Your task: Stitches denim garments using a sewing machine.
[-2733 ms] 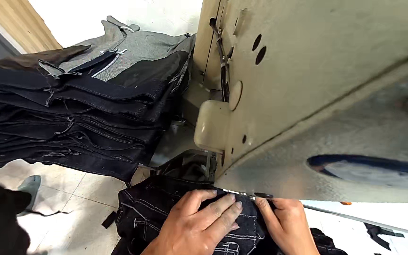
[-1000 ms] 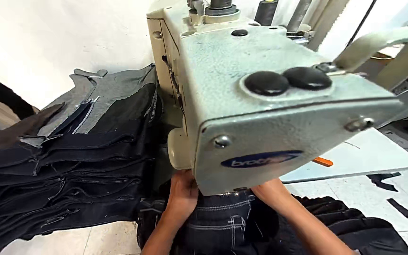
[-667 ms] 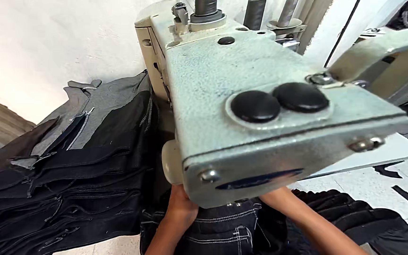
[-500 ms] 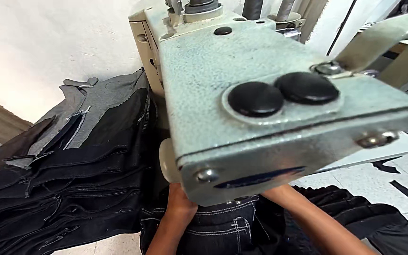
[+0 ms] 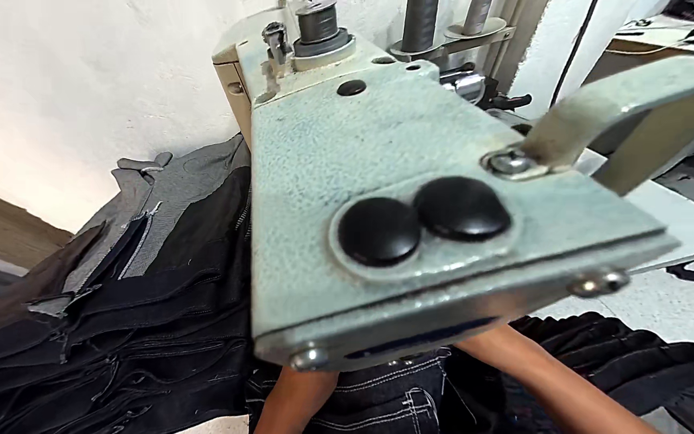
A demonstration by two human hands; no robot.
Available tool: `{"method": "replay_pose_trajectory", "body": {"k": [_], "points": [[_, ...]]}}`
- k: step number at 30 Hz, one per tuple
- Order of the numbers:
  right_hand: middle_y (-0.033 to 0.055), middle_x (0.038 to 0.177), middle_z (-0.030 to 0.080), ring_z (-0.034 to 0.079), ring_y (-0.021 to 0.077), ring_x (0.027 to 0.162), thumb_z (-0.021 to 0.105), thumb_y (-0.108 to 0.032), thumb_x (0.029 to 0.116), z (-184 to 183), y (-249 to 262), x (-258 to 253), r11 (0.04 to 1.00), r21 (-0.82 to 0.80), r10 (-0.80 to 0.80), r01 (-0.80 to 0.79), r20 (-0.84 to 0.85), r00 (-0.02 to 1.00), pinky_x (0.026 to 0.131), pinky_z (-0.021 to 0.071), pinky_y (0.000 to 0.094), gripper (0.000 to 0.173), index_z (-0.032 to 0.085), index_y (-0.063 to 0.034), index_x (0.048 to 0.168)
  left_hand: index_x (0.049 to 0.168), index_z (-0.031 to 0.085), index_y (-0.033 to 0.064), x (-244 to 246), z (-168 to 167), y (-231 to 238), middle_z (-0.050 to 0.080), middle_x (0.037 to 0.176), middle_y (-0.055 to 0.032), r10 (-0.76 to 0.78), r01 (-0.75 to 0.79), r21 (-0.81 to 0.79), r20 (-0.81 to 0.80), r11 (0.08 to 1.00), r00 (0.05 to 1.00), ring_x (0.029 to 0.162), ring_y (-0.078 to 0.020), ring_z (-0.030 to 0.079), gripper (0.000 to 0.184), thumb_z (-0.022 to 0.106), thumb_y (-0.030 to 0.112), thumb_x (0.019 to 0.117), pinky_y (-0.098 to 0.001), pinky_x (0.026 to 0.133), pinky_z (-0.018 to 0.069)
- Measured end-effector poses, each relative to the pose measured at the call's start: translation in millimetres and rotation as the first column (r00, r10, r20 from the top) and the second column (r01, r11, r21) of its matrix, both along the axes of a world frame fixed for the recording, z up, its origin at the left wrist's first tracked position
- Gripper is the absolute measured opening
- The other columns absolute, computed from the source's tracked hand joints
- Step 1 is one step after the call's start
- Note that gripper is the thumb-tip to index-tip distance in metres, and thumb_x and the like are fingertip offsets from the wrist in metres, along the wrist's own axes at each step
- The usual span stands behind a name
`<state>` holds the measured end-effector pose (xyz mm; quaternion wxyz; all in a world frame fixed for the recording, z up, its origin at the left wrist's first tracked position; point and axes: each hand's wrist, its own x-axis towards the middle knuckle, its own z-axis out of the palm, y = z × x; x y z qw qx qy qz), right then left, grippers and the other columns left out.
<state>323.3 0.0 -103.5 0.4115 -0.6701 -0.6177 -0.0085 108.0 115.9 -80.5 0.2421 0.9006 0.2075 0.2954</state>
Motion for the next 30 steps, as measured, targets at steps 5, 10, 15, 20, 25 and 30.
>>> {"method": "replay_pose_trajectory", "body": {"k": [5, 10, 15, 20, 25, 30], "points": [[0.008, 0.069, 0.063, 0.065, 0.0187, 0.065, 0.052, -0.03, 0.1035, -2.2, -2.1, 4.5, 0.998, -0.061, 0.01, -0.014, -0.07, 0.998, 0.059, 0.0537, 0.0353, 0.036, 0.069, -0.0047, 0.084, 0.097, 0.073, -0.0101, -8.2, -20.0, 1.7, 0.074, 0.099, -0.0239, 0.05, -0.05, 0.023, 0.017, 0.998, 0.999, 0.103, -0.0325, 0.072, 0.021, 0.063, 0.004, 0.0863, -0.0427, 0.097, 0.0537], [0.0104, 0.071, 0.063, 0.066, 0.0223, 0.068, 0.049, -0.028, 0.1046, -4.9, -4.2, 7.0, 0.995, -0.087, 0.041, -0.047, -0.073, 0.996, 0.061, 0.0538, 0.0381, 0.037, 0.069, -0.003, 0.086, 0.104, 0.072, -0.0145, -8.1, -7.6, -2.7, 0.072, 0.107, -0.0293, 0.097, -0.106, -0.081, -0.112, 0.991, 0.989, 0.111, -0.0388, 0.068, 0.025, 0.059, 0.003, 0.0912, -0.0426, 0.104, 0.0481], [0.0108, 0.073, 0.064, 0.068, 0.0238, 0.071, 0.044, -0.031, 0.1063, -15.0, -5.7, 13.5, 0.994, -0.093, 0.045, -0.052, -0.08, 0.996, 0.063, 0.0551, 0.0406, 0.042, 0.07, -0.0029, 0.088, 0.1, 0.073, -0.0125, -5.7, -11.3, -4.9, 0.073, 0.103, -0.0298, 0.124, -0.119, 0.047, -0.107, 0.992, 0.987, 0.103, -0.0422, 0.071, 0.024, 0.059, 0.005, 0.0901, -0.047, 0.097, 0.0521], [0.0088, 0.073, 0.063, 0.067, 0.0212, 0.072, 0.039, -0.035, 0.1075, -28.3, -7.9, 21.0, 0.992, -0.108, 0.048, -0.06, -0.103, 0.994, 0.065, 0.055, 0.0396, 0.046, 0.068, -0.0044, 0.087, 0.1, 0.071, -0.0184, 3.6, 13.5, -22.3, 0.072, 0.101, -0.032, 0.202, -0.229, -0.085, -0.248, 0.97, 0.947, 0.102, -0.0406, 0.069, 0.022, 0.059, -0.002, 0.0885, -0.0425, 0.099, 0.0502], [0.0066, 0.073, 0.062, 0.063, 0.0169, 0.07, 0.047, -0.04, 0.1049, -27.2, -10.4, 36.0, 0.968, -0.193, 0.105, -0.159, -0.265, 0.959, 0.065, 0.0512, 0.037, 0.045, 0.069, -0.0034, 0.088, 0.103, 0.07, -0.0146, -8.5, -6.5, -9.4, 0.073, 0.1, -0.0246, 0.138, -0.151, -0.097, -0.127, 0.984, 0.982, 0.101, -0.0242, 0.072, 0.025, 0.064, 0.005, 0.0893, -0.0342, 0.095, 0.0541], [0.0051, 0.098, 0.069, 0.066, 0.0095, 0.089, 0.084, -0.031, 0.0813, 3.1, 0.4, 53.4, 0.819, -0.244, 0.295, -0.519, -0.597, 0.746, 0.084, 0.0551, 0.0321, 0.045, 0.068, -0.0025, 0.113, 0.119, 0.064, -0.0171, -24.1, 20.4, 18.0, 0.068, 0.117, -0.03, 0.092, -0.205, -0.244, -0.405, 0.948, 0.909, 0.116, -0.0344, 0.066, 0.039, 0.069, 0.011, 0.0922, -0.0494, 0.105, 0.0482]]}}
